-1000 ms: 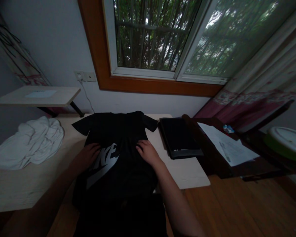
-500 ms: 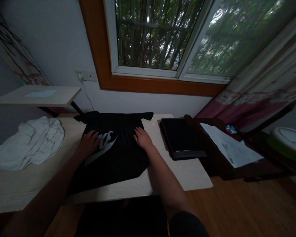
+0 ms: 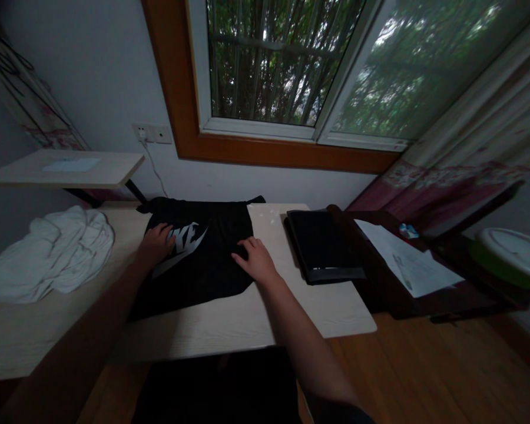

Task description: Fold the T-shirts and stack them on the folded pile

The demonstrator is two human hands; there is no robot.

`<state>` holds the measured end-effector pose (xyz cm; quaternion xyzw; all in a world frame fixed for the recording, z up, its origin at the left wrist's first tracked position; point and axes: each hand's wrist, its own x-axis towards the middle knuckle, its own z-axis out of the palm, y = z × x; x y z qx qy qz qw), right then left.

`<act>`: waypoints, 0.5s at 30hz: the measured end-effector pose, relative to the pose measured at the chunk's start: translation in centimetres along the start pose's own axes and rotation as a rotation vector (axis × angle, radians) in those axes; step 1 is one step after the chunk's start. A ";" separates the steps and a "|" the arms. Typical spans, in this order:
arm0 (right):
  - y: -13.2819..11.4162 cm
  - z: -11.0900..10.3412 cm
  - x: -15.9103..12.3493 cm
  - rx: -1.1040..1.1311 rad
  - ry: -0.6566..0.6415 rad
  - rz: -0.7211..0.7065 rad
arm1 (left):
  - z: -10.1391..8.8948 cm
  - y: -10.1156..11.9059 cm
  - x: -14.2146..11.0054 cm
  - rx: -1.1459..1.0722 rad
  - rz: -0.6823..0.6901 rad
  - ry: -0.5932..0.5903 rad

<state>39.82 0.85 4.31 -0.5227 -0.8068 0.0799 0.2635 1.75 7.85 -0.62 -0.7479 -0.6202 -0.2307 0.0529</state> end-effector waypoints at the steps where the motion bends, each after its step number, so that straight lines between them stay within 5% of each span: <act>1: -0.2 -0.3 -0.9 -0.004 -0.029 -0.005 | -0.2 0.1 0.1 -0.017 -0.004 0.011; 6: 0.6 -0.8 -4.0 -0.005 -0.026 0.081 | -2.3 2.5 -1.3 -0.060 0.078 0.073; 11: 2.1 -1.3 -5.3 0.297 0.164 0.262 | -5.1 8.0 -6.3 -0.209 0.268 -0.107; 15: 3.3 -1.9 -6.1 0.546 0.316 0.469 | -6.2 9.5 -10.0 -0.216 0.276 -0.198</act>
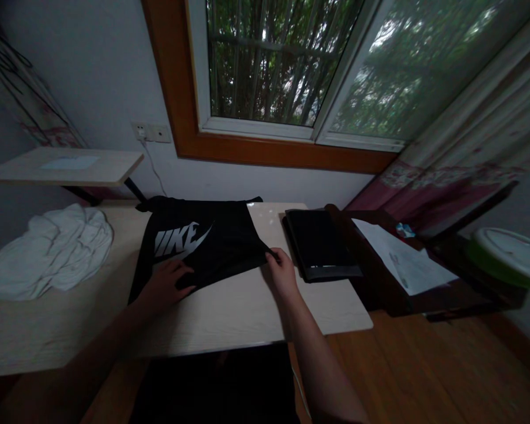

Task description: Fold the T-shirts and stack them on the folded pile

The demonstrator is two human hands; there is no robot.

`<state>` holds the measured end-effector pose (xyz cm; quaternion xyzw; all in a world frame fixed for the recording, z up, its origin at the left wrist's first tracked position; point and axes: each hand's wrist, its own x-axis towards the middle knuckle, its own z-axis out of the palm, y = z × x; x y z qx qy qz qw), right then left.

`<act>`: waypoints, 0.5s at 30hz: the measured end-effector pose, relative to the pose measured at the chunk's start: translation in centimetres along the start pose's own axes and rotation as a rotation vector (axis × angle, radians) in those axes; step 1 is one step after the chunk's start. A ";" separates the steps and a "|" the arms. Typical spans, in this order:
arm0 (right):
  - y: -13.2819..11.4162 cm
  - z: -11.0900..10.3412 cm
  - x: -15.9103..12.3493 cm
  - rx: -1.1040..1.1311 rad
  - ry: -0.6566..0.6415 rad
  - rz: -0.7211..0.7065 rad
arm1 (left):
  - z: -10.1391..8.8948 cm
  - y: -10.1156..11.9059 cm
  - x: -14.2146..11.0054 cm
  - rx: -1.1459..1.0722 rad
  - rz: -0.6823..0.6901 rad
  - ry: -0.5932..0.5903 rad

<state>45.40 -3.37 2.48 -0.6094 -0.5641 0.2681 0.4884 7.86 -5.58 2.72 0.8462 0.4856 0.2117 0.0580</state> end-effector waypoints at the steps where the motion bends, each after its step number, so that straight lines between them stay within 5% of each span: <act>1: 0.2 -0.3 0.0 0.029 0.012 0.024 | 0.0 0.0 -0.6 0.012 -0.015 -0.008; 10: 1.9 -1.6 -1.2 -0.130 0.003 0.042 | -1.8 -0.2 -2.7 0.088 -0.022 -0.106; 15: 2.0 -1.7 -1.5 -0.373 0.020 -0.090 | -2.2 0.3 -2.5 0.063 -0.021 -0.117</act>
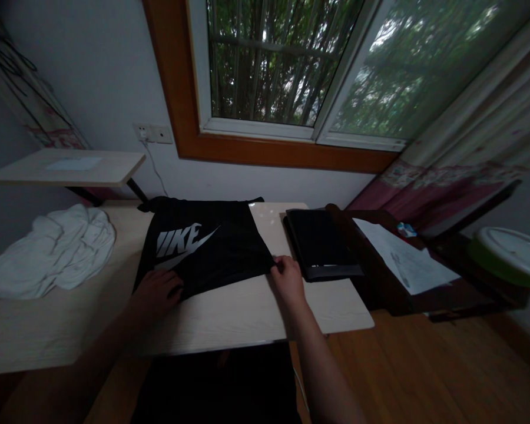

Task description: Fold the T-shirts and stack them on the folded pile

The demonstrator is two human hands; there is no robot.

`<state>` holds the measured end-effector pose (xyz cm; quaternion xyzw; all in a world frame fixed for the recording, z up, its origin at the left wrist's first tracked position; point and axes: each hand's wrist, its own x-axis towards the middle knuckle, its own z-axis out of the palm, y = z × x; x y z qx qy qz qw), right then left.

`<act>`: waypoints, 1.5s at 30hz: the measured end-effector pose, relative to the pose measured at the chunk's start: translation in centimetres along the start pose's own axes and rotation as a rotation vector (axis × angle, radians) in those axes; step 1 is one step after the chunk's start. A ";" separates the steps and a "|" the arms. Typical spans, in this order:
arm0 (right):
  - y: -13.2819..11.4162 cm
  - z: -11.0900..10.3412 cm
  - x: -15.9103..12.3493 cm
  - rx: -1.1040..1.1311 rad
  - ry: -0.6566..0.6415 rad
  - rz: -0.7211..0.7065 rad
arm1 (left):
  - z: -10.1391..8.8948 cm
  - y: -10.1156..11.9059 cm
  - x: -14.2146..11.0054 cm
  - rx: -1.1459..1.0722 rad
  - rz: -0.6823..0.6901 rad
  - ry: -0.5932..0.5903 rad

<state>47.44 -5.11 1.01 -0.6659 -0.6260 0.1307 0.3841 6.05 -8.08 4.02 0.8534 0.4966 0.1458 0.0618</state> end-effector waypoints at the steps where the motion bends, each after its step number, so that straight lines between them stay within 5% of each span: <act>1: -0.2 -0.1 0.0 -0.031 0.007 -0.028 | 0.0 -0.2 0.0 -0.042 -0.024 0.015; 8: -4.8 -0.6 0.1 -0.085 -0.014 -0.171 | -1.1 -1.1 -1.5 -0.422 -0.339 0.245; 14: -9.2 2.4 -0.5 -0.210 -0.262 -0.401 | -2.0 -0.7 -2.4 -0.436 -0.431 0.334; 18: -10.0 3.8 -0.4 -0.337 -0.297 -0.427 | -2.2 -1.5 -2.7 -0.384 -0.446 0.372; 24: -7.4 2.0 0.5 -0.397 -0.254 -0.408 | -2.5 -2.9 -3.7 -0.373 -0.401 0.271; 33: -3.2 -1.8 0.3 -0.342 -0.199 -0.256 | -1.4 -3.7 -5.5 -0.244 -0.208 -0.088; 39: -3.9 -2.2 -0.3 -0.243 -0.227 -0.385 | -0.9 -3.7 -5.6 -0.097 -0.031 0.086; 45: -7.5 0.6 -2.0 -0.221 -0.355 -0.532 | -2.5 -1.2 -4.7 -0.122 -0.041 0.347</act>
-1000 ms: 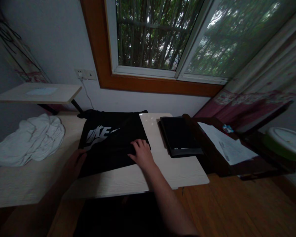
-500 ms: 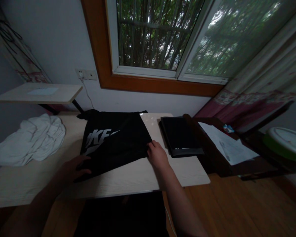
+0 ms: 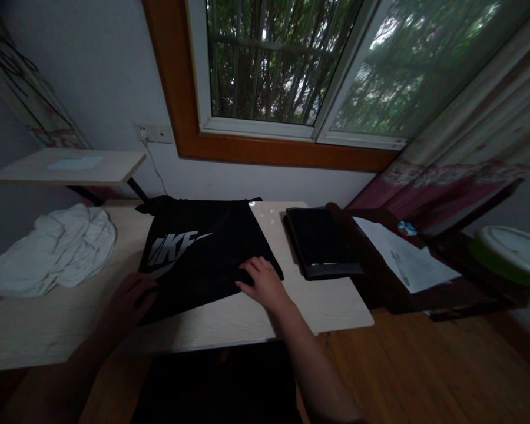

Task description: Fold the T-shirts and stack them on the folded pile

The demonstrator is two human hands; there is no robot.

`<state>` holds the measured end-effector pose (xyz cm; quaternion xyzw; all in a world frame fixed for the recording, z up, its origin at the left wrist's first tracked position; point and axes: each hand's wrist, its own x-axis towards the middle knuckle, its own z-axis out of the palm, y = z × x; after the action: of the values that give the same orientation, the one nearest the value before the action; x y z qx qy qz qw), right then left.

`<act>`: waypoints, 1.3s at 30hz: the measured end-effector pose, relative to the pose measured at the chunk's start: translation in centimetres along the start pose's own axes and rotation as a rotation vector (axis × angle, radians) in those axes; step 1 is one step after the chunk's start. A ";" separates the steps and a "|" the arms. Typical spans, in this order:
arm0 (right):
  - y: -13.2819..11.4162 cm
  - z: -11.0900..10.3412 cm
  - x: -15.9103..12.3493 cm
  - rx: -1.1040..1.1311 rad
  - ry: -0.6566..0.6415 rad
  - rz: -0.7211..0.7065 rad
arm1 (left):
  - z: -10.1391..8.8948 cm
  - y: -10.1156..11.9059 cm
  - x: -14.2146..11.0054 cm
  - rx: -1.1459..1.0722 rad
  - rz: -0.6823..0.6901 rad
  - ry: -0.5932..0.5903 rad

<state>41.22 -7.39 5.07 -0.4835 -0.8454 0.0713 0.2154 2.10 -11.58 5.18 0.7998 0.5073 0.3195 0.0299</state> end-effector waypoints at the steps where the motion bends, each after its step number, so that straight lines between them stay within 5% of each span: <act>1: -0.9 0.5 0.3 -0.011 -0.016 -0.009 | 0.0 0.5 0.1 -0.019 -0.008 0.017; 6: -4.9 2.7 2.2 -0.119 -0.059 0.007 | 0.7 1.9 0.0 -0.077 -0.035 -0.013; 10: -5.6 3.3 3.0 -0.210 -0.049 0.009 | 1.2 1.9 -0.2 -0.053 -0.018 -0.009; 19: 1.1 -0.4 0.6 -0.252 0.167 0.245 | 1.4 0.3 -1.9 0.127 0.260 -0.123; 29: 6.4 -4.4 -2.9 -0.060 0.463 0.339 | 1.7 0.2 -2.8 0.181 0.100 -0.246; 33: 6.9 -4.6 -3.3 -0.025 0.496 0.286 | -0.3 -1.2 -3.7 0.210 0.040 -0.098; 39: 7.6 -3.7 -4.5 -0.116 0.342 0.228 | -3.4 -2.0 -5.0 0.246 -0.090 0.351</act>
<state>50.81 -7.53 4.57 -0.5925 -0.7392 -0.0367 0.3180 -2.76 -15.70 4.72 0.7062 0.5751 0.3877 -0.1425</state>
